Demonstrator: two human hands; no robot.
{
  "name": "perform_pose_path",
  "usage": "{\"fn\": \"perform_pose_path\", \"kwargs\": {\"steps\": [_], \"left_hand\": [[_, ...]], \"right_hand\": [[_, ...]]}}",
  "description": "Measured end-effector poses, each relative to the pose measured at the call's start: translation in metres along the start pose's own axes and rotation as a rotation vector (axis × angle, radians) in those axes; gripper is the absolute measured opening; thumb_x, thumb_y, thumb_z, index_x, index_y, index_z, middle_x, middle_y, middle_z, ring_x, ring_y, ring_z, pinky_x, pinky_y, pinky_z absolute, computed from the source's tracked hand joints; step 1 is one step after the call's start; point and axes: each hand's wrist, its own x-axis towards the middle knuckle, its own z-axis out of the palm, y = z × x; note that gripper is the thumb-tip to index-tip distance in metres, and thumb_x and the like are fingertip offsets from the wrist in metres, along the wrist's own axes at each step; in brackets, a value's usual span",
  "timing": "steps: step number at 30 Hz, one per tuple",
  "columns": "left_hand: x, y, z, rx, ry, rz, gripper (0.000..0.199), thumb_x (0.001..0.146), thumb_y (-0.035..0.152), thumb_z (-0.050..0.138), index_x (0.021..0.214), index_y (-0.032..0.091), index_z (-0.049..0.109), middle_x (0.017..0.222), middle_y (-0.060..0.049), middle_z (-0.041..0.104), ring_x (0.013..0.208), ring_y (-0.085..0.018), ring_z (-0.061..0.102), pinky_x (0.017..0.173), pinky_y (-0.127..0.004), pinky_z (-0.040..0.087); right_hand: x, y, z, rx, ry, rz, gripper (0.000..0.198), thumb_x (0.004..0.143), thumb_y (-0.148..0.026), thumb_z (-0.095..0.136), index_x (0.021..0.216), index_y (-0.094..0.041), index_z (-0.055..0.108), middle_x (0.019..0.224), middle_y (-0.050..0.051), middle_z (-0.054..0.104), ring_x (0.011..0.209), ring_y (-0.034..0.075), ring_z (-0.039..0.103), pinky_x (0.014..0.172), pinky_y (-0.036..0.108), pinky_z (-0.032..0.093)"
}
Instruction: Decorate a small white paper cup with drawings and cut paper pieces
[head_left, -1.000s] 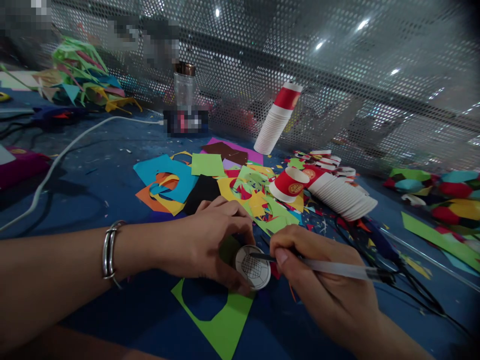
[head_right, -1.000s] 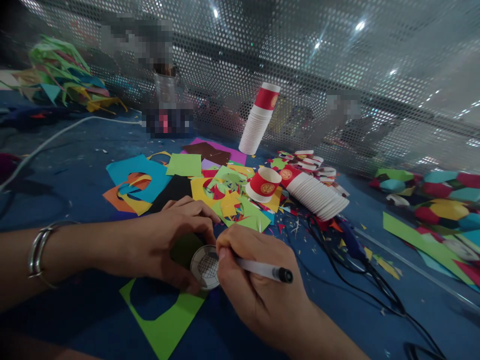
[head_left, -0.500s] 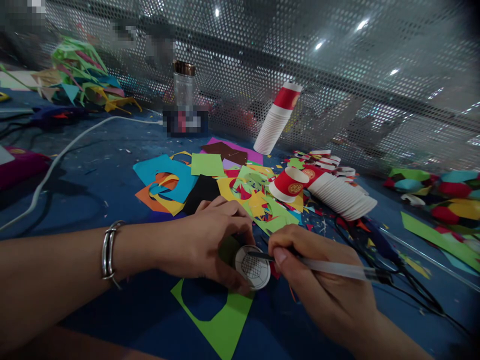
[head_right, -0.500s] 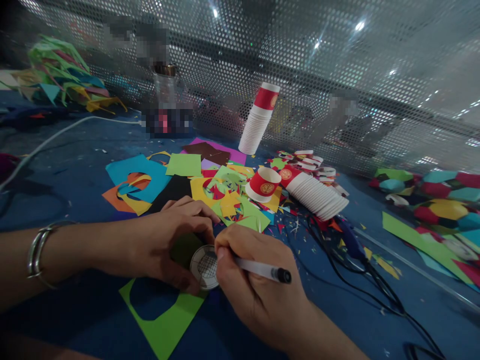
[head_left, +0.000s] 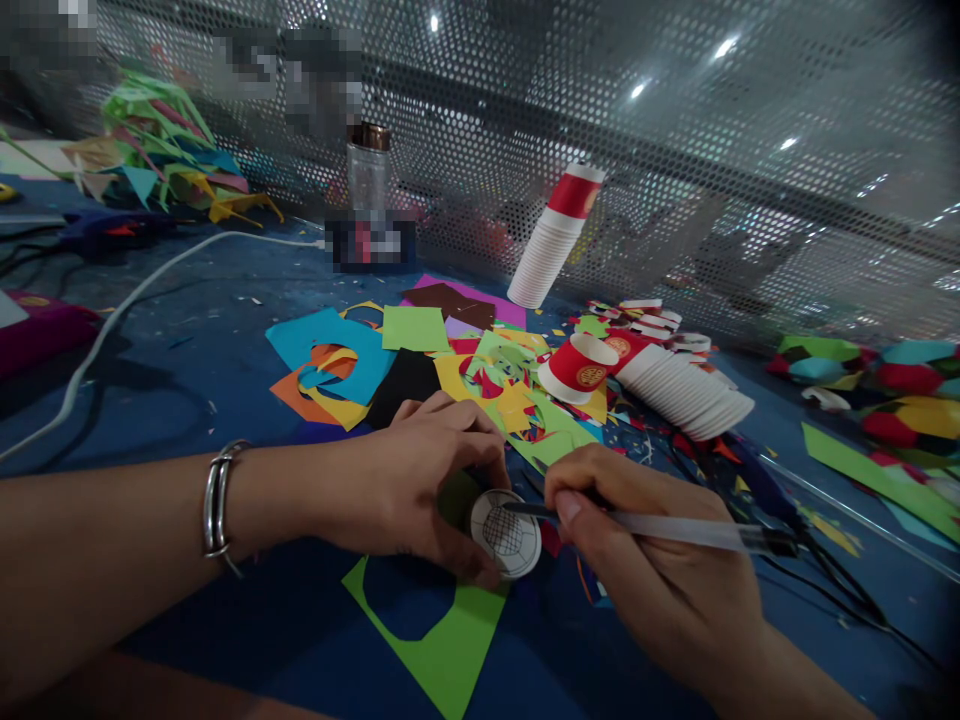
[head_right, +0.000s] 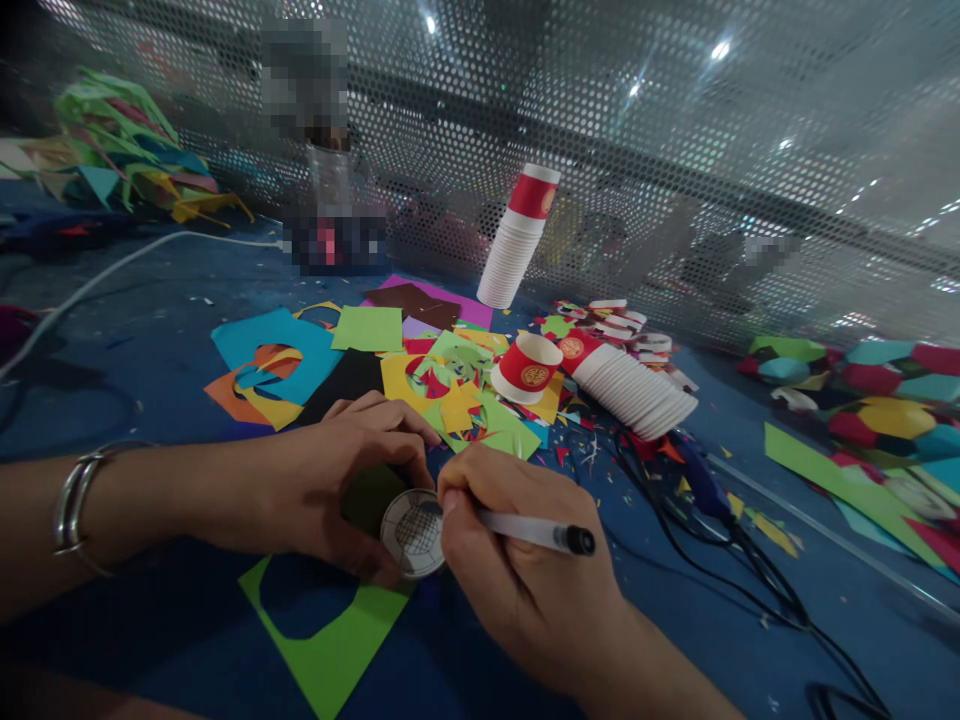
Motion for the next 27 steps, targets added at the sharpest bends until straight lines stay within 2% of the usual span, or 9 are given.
{"fn": "perform_pose_path", "kwargs": {"steps": [10, 20, 27], "left_hand": [[-0.0006, 0.0026, -0.0018, 0.006, -0.01, -0.011, 0.048, 0.063, 0.049, 0.086, 0.103, 0.03, 0.068, 0.123, -0.002, 0.055, 0.118, -0.03, 0.043, 0.098, -0.044, 0.033], [-0.0021, 0.0041, -0.0066, 0.012, -0.039, 0.004, 0.047, 0.069, 0.056, 0.08, 0.105, 0.029, 0.067, 0.122, -0.002, 0.054, 0.118, -0.029, 0.044, 0.097, -0.043, 0.034], [0.0003, 0.0007, -0.0009, 0.006, -0.01, -0.007, 0.051, 0.063, 0.053, 0.086, 0.104, 0.029, 0.068, 0.122, -0.002, 0.055, 0.119, -0.031, 0.043, 0.1, -0.045, 0.032]], "right_hand": [[0.0009, 0.0015, 0.001, 0.02, -0.003, 0.001, 0.021, 0.094, -0.016, 0.045, 0.077, -0.021, 0.057, 0.059, -0.004, 0.058, 0.05, 0.011, 0.055, 0.05, 0.025, 0.039], [0.0027, 0.0023, 0.0034, -0.001, 0.004, 0.018, 0.022, 0.095, -0.018, 0.044, 0.078, -0.02, 0.057, 0.062, -0.003, 0.057, 0.052, 0.011, 0.052, 0.052, 0.026, 0.039], [0.0009, 0.0023, 0.0015, 0.005, 0.018, -0.014, 0.019, 0.094, -0.016, 0.045, 0.08, -0.02, 0.058, 0.062, -0.004, 0.058, 0.052, 0.01, 0.054, 0.051, 0.025, 0.038]]}}
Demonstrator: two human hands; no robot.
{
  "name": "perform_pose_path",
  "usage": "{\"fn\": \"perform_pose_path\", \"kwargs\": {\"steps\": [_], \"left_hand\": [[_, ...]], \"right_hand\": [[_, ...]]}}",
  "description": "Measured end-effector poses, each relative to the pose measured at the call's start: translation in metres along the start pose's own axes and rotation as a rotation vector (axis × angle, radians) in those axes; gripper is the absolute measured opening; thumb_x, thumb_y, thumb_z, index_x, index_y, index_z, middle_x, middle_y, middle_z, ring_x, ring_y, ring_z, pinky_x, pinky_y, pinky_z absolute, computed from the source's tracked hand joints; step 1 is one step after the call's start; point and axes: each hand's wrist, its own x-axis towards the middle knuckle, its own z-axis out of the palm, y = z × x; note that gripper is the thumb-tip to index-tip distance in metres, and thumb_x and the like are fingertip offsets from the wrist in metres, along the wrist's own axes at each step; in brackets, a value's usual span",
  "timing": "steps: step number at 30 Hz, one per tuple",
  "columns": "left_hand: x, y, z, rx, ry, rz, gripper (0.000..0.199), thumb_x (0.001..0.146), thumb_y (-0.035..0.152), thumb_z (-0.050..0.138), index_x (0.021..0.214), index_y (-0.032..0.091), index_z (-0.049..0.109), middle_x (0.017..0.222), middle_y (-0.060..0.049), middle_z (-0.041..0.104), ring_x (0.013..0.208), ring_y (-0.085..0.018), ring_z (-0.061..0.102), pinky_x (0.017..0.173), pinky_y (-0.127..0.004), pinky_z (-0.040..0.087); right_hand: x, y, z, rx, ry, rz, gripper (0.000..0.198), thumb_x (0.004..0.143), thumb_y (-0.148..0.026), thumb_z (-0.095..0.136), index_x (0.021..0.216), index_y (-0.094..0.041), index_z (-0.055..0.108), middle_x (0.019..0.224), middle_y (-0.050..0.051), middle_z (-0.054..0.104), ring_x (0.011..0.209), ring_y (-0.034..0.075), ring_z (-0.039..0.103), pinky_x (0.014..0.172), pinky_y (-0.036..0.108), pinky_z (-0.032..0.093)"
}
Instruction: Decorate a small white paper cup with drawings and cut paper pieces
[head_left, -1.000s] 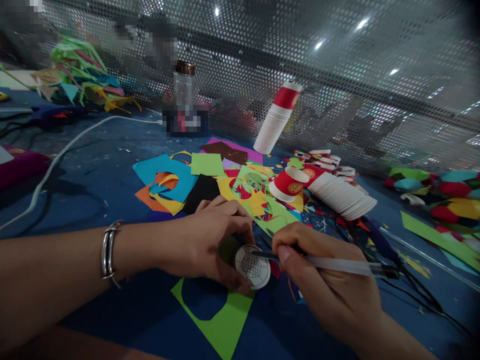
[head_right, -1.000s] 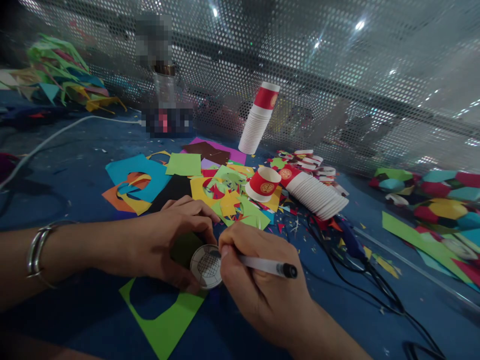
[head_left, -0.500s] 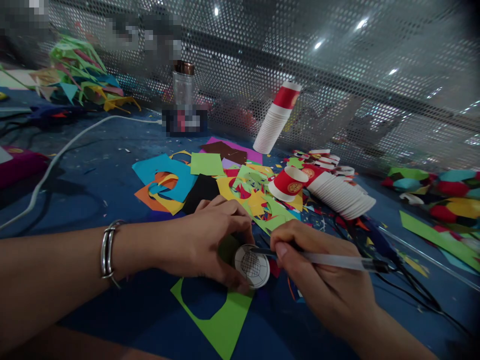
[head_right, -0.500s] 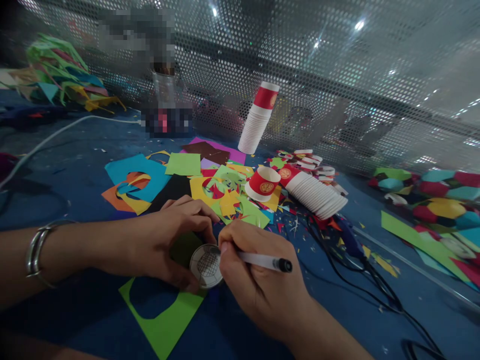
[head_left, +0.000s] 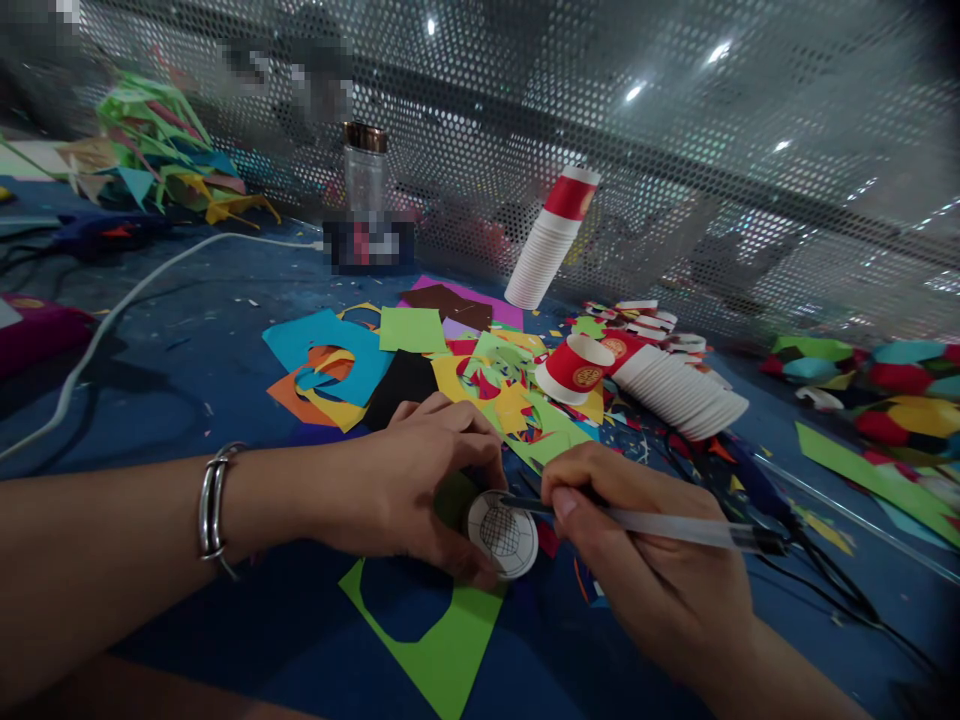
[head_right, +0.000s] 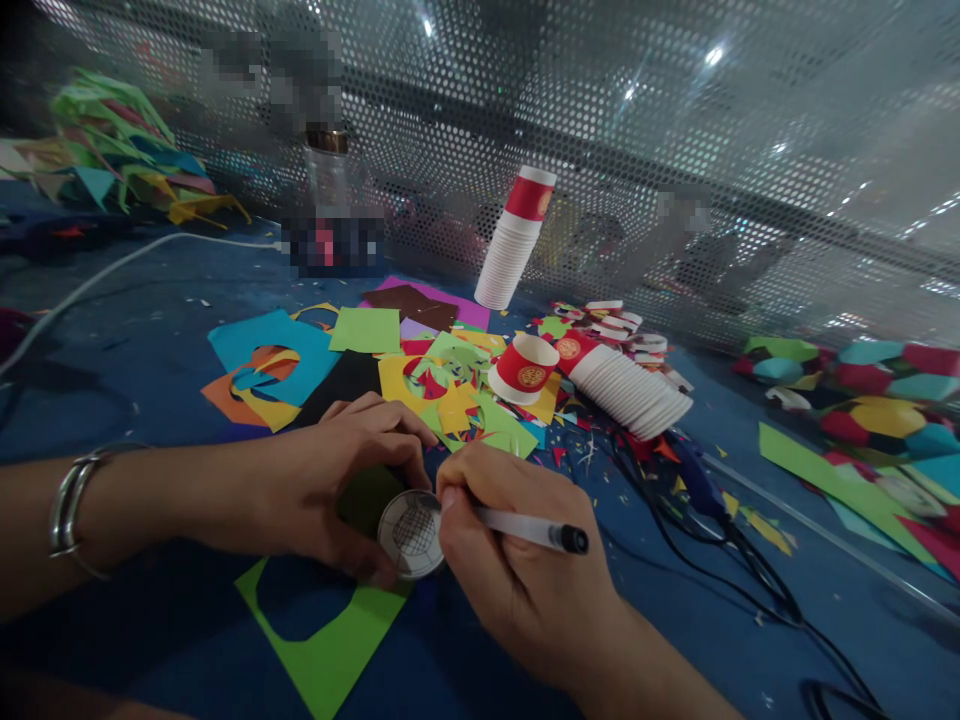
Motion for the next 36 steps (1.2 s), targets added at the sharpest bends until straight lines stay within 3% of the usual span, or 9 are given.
{"fn": "perform_pose_path", "kwargs": {"steps": [15, 24, 36], "left_hand": [[-0.0024, 0.003, -0.0045, -0.008, -0.031, 0.006, 0.047, 0.067, 0.054, 0.082, 0.104, 0.03, 0.068, 0.123, -0.002, 0.054, 0.118, -0.03, 0.043, 0.099, -0.044, 0.034], [0.0003, 0.0022, 0.0, 0.0, 0.001, -0.023, 0.048, 0.061, 0.049, 0.087, 0.1, 0.031, 0.068, 0.122, -0.001, 0.055, 0.117, -0.03, 0.044, 0.098, -0.045, 0.035], [-0.002, 0.0008, -0.0025, 0.01, -0.013, 0.017, 0.046, 0.068, 0.056, 0.081, 0.104, 0.03, 0.067, 0.123, -0.002, 0.054, 0.118, -0.029, 0.043, 0.098, -0.043, 0.034]], "right_hand": [[0.0012, -0.0007, -0.0004, 0.016, -0.006, 0.006, 0.02, 0.093, -0.015, 0.046, 0.078, -0.021, 0.058, 0.059, -0.004, 0.059, 0.049, 0.011, 0.054, 0.049, 0.025, 0.039], [0.0001, -0.0006, -0.0003, 0.028, -0.024, 0.008, 0.02, 0.094, -0.017, 0.045, 0.077, -0.021, 0.056, 0.06, -0.004, 0.057, 0.05, 0.011, 0.053, 0.05, 0.026, 0.038], [0.0029, 0.0005, -0.0002, 0.0, 0.004, 0.015, 0.021, 0.094, -0.017, 0.045, 0.078, -0.02, 0.058, 0.062, -0.004, 0.058, 0.053, 0.01, 0.053, 0.053, 0.025, 0.04]]}}
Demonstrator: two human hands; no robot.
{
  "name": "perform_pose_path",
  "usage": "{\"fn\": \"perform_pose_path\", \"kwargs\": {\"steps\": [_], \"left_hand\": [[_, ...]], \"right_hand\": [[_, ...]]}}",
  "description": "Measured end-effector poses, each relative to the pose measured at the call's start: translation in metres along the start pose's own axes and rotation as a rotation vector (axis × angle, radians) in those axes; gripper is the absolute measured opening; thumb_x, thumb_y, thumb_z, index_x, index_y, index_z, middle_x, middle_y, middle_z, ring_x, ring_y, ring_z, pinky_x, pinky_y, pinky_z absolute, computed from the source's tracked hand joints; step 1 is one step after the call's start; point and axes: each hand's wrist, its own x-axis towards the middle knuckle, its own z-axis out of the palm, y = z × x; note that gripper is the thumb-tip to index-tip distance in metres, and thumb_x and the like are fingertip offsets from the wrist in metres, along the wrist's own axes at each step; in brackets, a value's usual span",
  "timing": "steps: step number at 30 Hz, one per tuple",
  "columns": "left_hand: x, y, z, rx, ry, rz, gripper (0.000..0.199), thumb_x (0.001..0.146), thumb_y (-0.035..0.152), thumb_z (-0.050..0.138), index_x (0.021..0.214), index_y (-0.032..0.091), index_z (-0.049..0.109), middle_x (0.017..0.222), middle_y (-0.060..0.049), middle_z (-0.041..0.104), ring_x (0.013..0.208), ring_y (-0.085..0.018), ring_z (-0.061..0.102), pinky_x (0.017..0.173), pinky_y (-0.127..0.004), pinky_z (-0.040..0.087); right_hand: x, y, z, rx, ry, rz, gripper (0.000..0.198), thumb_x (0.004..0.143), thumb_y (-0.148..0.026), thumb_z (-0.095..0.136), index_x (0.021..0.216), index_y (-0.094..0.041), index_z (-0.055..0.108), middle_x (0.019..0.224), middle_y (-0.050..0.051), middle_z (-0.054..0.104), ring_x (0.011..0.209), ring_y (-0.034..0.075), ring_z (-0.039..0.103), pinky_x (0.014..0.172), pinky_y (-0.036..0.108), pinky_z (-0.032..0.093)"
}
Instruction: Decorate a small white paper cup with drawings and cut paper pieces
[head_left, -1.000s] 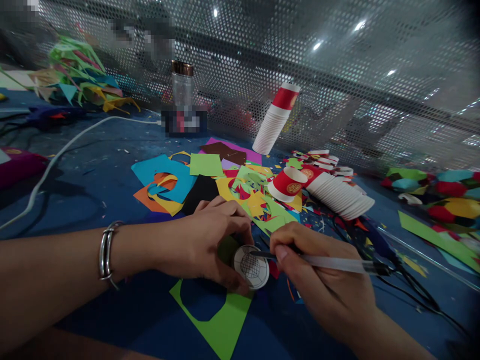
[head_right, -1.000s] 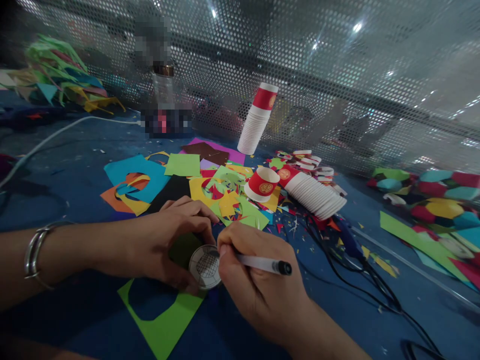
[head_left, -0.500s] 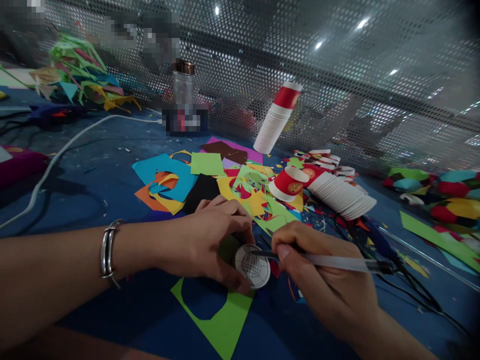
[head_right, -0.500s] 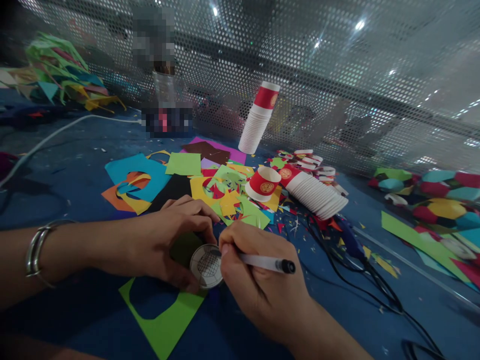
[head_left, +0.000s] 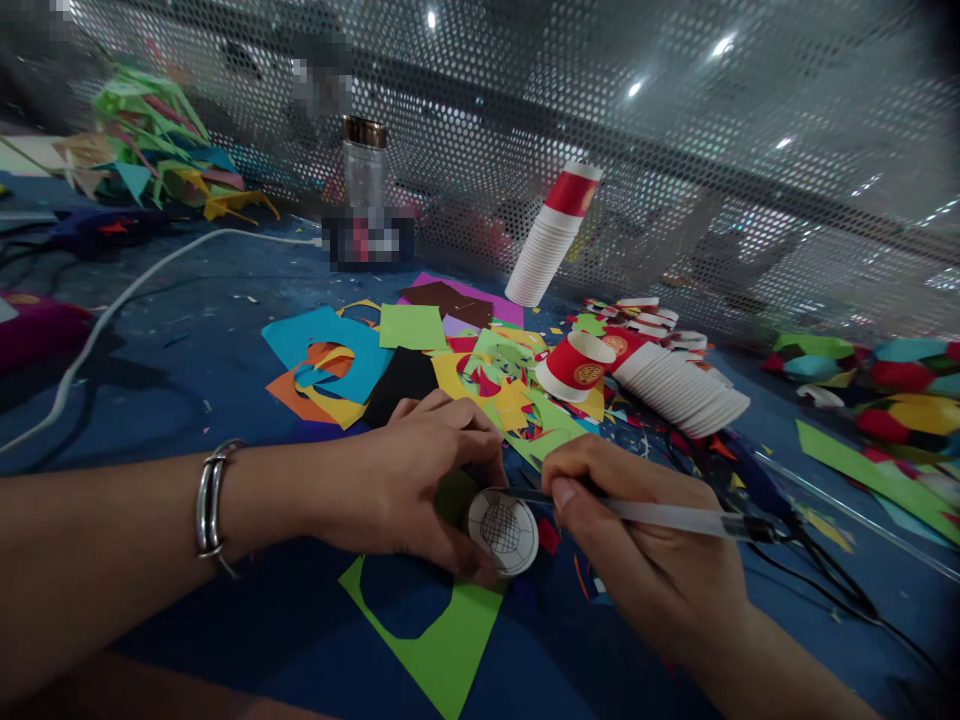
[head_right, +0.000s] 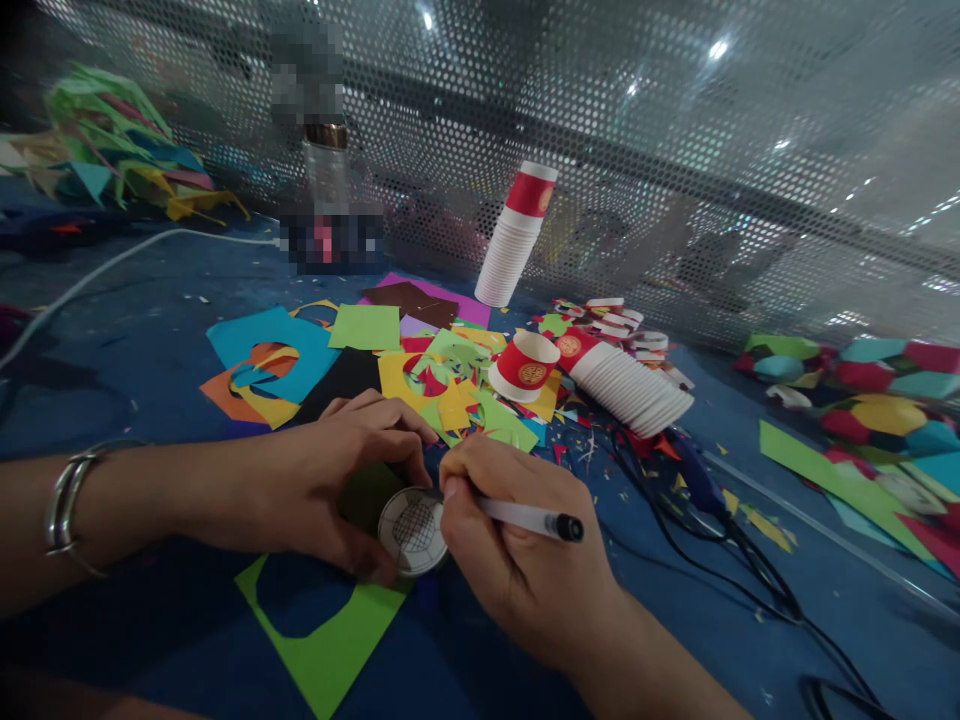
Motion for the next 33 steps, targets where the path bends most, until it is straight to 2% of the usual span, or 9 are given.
{"fn": "perform_pose_path", "kwargs": {"steps": [4, 10, 19, 33], "left_hand": [[0.0, -0.0023, 0.0019, 0.001, 0.013, 0.024, 0.045, 0.069, 0.057, 0.08, 0.104, 0.032, 0.066, 0.121, -0.001, 0.055, 0.117, -0.028, 0.044, 0.098, -0.043, 0.033], [0.001, 0.0003, 0.0024, -0.004, 0.014, -0.028, 0.047, 0.064, 0.049, 0.086, 0.103, 0.031, 0.068, 0.122, -0.001, 0.055, 0.117, -0.029, 0.044, 0.097, -0.043, 0.034], [0.0019, 0.0006, 0.0033, -0.013, 0.022, -0.037, 0.046, 0.062, 0.045, 0.087, 0.101, 0.031, 0.069, 0.122, 0.0, 0.055, 0.118, -0.03, 0.044, 0.098, -0.045, 0.034], [-0.0003, -0.0048, 0.0034, 0.003, 0.021, 0.027, 0.046, 0.069, 0.061, 0.078, 0.103, 0.032, 0.066, 0.121, 0.0, 0.054, 0.117, -0.029, 0.044, 0.096, -0.042, 0.034]], "right_hand": [[0.0003, -0.0012, -0.0007, 0.002, 0.005, 0.001, 0.021, 0.094, -0.017, 0.045, 0.077, -0.019, 0.059, 0.062, -0.003, 0.058, 0.053, 0.01, 0.054, 0.053, 0.025, 0.04], [-0.002, -0.0015, 0.0001, 0.02, 0.019, -0.008, 0.021, 0.094, -0.016, 0.045, 0.078, -0.02, 0.058, 0.062, -0.004, 0.058, 0.052, 0.009, 0.053, 0.052, 0.024, 0.039], [-0.0033, -0.0002, 0.0001, 0.02, -0.01, -0.016, 0.021, 0.093, -0.016, 0.045, 0.077, -0.02, 0.057, 0.06, -0.006, 0.057, 0.05, 0.009, 0.052, 0.05, 0.024, 0.037], [-0.0015, -0.0014, -0.0005, -0.025, 0.009, -0.015, 0.021, 0.093, -0.016, 0.045, 0.078, -0.02, 0.059, 0.063, -0.004, 0.059, 0.053, 0.01, 0.054, 0.052, 0.025, 0.04]]}}
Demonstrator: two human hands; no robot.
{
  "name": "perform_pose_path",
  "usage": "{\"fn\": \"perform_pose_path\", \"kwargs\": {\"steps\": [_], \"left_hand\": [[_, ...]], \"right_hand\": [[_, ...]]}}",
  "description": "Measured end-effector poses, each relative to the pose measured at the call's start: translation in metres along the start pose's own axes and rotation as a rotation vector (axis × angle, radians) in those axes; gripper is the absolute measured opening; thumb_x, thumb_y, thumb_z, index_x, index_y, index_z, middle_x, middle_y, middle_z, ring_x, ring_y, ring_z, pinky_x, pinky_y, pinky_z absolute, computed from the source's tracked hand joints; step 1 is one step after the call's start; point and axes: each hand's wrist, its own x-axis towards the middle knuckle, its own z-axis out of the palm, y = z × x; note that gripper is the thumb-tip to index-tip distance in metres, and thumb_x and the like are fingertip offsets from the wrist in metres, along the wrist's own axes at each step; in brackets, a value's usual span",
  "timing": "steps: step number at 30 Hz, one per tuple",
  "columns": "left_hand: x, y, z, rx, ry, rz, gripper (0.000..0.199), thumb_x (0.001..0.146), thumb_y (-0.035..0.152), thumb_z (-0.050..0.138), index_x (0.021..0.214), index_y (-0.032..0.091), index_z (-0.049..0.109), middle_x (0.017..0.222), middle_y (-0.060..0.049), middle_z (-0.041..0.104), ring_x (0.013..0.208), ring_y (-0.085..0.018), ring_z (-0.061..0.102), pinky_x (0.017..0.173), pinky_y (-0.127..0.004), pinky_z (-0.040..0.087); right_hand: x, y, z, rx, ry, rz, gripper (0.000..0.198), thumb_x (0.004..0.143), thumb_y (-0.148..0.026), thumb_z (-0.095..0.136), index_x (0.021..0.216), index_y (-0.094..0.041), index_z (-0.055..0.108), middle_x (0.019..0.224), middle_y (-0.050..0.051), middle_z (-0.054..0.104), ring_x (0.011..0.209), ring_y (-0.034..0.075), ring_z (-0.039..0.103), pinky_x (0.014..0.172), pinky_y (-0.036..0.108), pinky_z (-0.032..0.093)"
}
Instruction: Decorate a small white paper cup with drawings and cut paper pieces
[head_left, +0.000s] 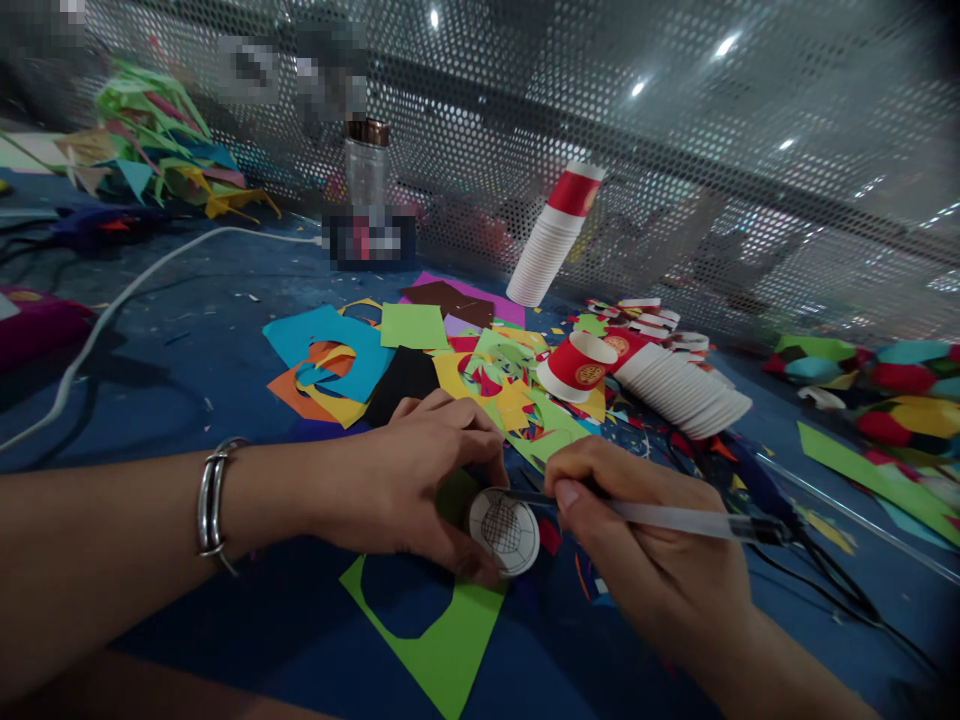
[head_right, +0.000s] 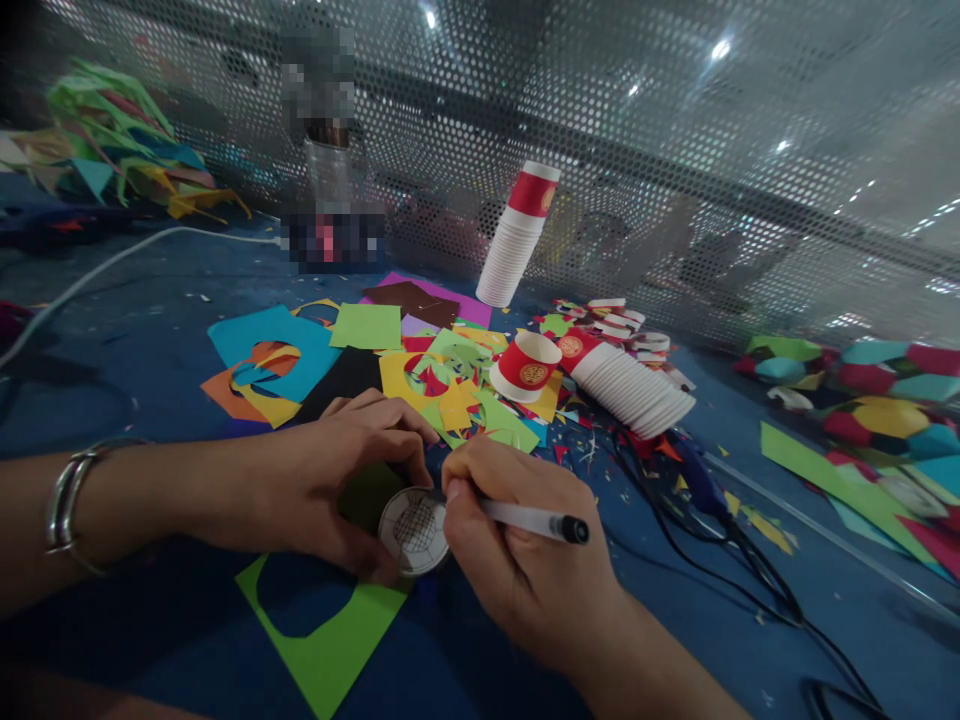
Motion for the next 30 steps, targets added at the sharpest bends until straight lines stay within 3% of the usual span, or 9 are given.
{"fn": "perform_pose_path", "kwargs": {"steps": [30], "left_hand": [[0.0014, 0.0057, -0.0036, -0.022, -0.037, -0.053, 0.048, 0.064, 0.053, 0.084, 0.104, 0.031, 0.068, 0.122, -0.002, 0.054, 0.119, -0.03, 0.043, 0.1, -0.044, 0.033]], "right_hand": [[-0.0023, 0.0005, -0.0002, 0.028, -0.025, -0.014, 0.021, 0.093, -0.015, 0.045, 0.077, -0.02, 0.057, 0.06, -0.005, 0.056, 0.049, 0.009, 0.052, 0.049, 0.025, 0.037]]}}
